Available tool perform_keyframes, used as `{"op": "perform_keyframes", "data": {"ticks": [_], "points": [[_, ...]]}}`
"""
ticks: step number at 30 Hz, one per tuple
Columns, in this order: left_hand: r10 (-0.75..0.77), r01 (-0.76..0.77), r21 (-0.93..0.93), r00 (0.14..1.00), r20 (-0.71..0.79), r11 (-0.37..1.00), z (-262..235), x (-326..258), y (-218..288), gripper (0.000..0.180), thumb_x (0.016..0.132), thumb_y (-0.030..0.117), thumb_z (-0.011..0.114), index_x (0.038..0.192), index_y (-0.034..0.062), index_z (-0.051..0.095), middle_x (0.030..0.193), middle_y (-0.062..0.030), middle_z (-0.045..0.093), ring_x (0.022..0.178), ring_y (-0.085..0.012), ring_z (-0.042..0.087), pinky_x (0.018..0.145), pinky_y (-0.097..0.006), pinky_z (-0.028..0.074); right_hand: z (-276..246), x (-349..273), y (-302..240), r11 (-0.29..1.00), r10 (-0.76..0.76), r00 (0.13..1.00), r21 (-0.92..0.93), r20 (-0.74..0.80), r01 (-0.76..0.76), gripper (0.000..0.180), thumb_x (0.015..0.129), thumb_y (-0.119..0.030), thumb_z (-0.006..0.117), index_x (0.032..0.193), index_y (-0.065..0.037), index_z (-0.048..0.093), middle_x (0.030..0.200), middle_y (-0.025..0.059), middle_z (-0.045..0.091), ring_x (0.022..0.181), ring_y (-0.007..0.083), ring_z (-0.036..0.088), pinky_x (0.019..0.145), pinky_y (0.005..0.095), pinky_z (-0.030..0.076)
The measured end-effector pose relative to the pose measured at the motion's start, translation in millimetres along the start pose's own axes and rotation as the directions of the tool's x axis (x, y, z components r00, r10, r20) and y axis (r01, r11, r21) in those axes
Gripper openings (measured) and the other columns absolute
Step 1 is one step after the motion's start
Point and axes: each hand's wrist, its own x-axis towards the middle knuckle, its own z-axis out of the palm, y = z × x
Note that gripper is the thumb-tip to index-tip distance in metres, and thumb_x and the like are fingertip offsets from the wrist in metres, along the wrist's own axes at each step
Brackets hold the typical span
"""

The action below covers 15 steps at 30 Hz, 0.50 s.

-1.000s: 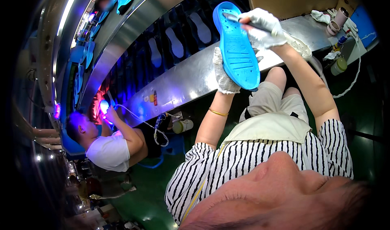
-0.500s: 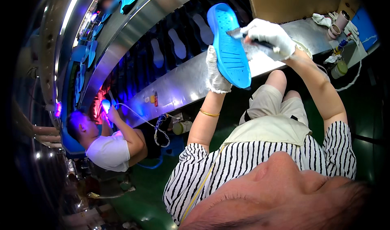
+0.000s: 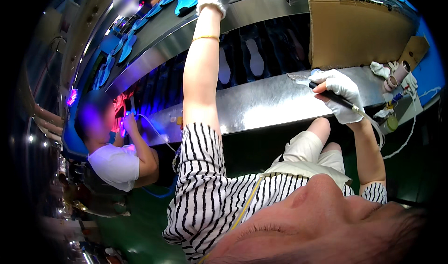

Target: The person, wearing white gloves, uses a handheld applicator brush to apply a liquid substance across the bottom surface of blue shoe outsoles, then places each outsole onto a moving conveyor belt.

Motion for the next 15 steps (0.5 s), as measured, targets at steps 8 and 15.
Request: {"op": "perform_keyframes", "data": {"ticks": [8, 15], "points": [[0.045, 0.374, 0.771, 0.887, -0.460, 0.515, 6.4, -13.2, -36.3, 0.036, 0.077, 0.028, 0.063, 0.113, 0.0272, 0.061, 0.114, -0.0051, 0.061, 0.107, -0.0258, 0.057, 0.097, -0.052, 0.038, -22.3, -24.7, 22.2, 0.983, 0.163, 0.985, -0.074, -0.052, -0.167, 0.022, 0.064, 0.010, 0.070, 0.080, -0.003, 0.061, 0.090, 0.0108, 0.063, 0.085, 0.0224, 0.061, 0.078, 0.0305, 0.047], [-0.199, 0.429, 0.711, 0.901, -0.386, 0.558, -47.0, -51.1, -87.4, 0.030, 0.071, 0.022, 0.070, 0.099, 0.0148, 0.067, 0.100, -0.0102, 0.066, 0.095, -0.0256, 0.063, 0.084, -0.035, 0.051, 17.6, -41.2, 39.8, 0.984, 0.178, 0.982, 0.038, -0.069, -0.176, 0.022, 0.069, 0.012, 0.066, 0.083, -0.004, 0.058, 0.086, 0.0066, 0.062, 0.081, 0.0154, 0.060, 0.074, 0.0262, 0.047]]}}
